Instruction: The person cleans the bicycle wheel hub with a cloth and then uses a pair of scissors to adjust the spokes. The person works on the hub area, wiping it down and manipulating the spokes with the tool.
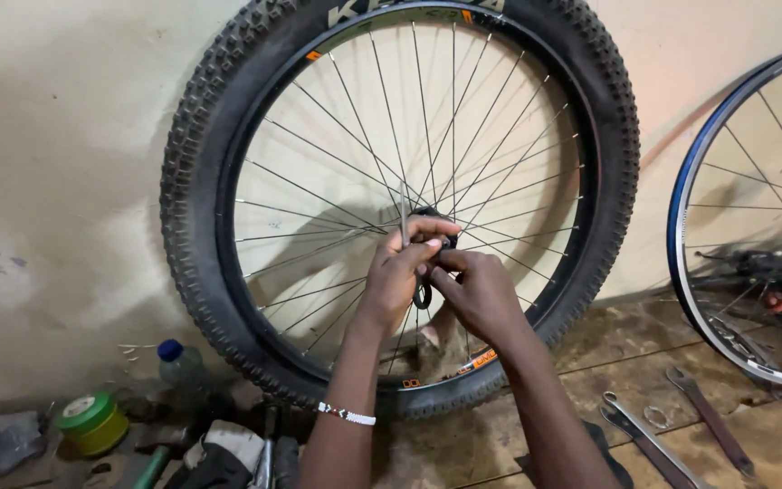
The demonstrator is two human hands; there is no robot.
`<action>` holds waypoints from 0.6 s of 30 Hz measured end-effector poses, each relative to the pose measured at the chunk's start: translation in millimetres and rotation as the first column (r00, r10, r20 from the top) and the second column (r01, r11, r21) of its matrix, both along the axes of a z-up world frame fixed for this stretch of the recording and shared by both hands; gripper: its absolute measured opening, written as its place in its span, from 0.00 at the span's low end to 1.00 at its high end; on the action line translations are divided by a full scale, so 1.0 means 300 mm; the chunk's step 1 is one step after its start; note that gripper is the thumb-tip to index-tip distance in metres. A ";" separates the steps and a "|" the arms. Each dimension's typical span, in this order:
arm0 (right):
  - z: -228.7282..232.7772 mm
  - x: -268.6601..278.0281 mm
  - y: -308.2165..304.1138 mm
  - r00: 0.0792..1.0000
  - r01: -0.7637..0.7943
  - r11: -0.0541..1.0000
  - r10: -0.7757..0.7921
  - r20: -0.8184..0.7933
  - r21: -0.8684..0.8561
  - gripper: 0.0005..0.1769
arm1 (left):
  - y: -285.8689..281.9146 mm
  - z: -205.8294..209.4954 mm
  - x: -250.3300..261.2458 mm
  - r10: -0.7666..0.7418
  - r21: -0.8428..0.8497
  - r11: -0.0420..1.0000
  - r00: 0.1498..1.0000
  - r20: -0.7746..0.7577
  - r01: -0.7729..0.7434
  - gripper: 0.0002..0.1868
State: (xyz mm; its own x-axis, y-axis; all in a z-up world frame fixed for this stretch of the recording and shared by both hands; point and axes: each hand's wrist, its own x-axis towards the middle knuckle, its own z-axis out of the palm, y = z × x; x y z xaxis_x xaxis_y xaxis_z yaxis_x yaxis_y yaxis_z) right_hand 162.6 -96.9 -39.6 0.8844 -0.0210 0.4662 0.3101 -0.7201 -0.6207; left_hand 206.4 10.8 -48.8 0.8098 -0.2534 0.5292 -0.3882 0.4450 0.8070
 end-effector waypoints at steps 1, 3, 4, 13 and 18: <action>0.006 -0.008 0.000 1.000 0.001 1.000 -0.001 0.000 -0.001 0.12 | -0.001 -0.007 0.013 -0.001 -0.001 1.000 1.000 0.000 0.001 0.16; 0.015 -0.024 0.004 0.999 -0.026 0.998 0.028 0.026 -0.053 0.11 | 0.003 -0.026 0.038 -0.053 0.020 0.998 0.998 0.035 0.052 0.14; 0.016 -0.025 0.000 0.999 -0.028 0.998 0.030 0.024 -0.053 0.11 | 0.003 -0.031 0.047 -0.051 0.020 0.999 0.998 0.033 0.050 0.14; 0.057 -0.050 0.004 0.999 -0.008 0.968 0.020 0.046 -0.251 0.10 | 0.021 -0.076 0.072 -0.207 -0.055 0.978 0.975 -0.085 0.203 0.23; -0.011 0.014 0.009 0.974 -0.143 0.981 0.116 0.193 0.130 0.11 | 0.007 -0.061 0.068 -0.161 -0.123 0.981 0.984 -0.072 0.152 0.25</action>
